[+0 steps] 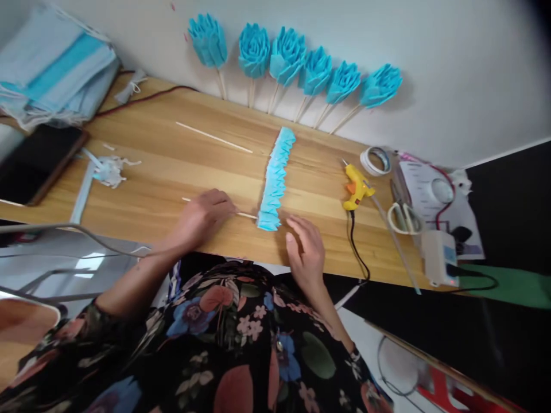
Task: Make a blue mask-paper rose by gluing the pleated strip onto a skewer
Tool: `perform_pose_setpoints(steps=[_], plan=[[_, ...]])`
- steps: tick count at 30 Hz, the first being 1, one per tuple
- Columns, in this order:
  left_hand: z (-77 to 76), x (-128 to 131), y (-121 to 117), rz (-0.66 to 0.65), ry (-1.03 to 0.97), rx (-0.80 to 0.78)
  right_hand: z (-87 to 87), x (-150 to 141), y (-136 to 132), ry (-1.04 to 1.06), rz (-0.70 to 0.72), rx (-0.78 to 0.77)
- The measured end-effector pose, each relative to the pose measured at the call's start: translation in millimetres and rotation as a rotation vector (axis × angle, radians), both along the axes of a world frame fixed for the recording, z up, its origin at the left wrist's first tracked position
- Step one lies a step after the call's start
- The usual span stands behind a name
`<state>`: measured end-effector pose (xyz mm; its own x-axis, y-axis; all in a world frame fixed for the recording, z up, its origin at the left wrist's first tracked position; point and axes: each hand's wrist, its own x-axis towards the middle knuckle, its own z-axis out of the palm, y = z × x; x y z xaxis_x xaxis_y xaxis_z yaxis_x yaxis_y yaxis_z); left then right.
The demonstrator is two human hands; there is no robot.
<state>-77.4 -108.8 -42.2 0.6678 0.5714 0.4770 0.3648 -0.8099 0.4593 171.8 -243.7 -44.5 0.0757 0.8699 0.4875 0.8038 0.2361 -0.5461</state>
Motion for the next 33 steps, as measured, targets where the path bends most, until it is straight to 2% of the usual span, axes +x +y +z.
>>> perform_pose_setpoints(steps=[16, 27, 33], plan=[[1.2, -1.2, 0.7, 0.05, 0.047, -0.019, 0.0, -1.3, 1.9, 0.065, -0.04, -0.02], [3.4, -0.4, -0.6, 0.054, 0.08, -0.01, -2.1, 0.6, 1.7, 0.208, -0.091, -0.02], [2.4, -1.3, -1.3, 0.042, 0.031, -0.048, -2.9, 1.6, 0.3, 0.307, -0.106, -0.027]])
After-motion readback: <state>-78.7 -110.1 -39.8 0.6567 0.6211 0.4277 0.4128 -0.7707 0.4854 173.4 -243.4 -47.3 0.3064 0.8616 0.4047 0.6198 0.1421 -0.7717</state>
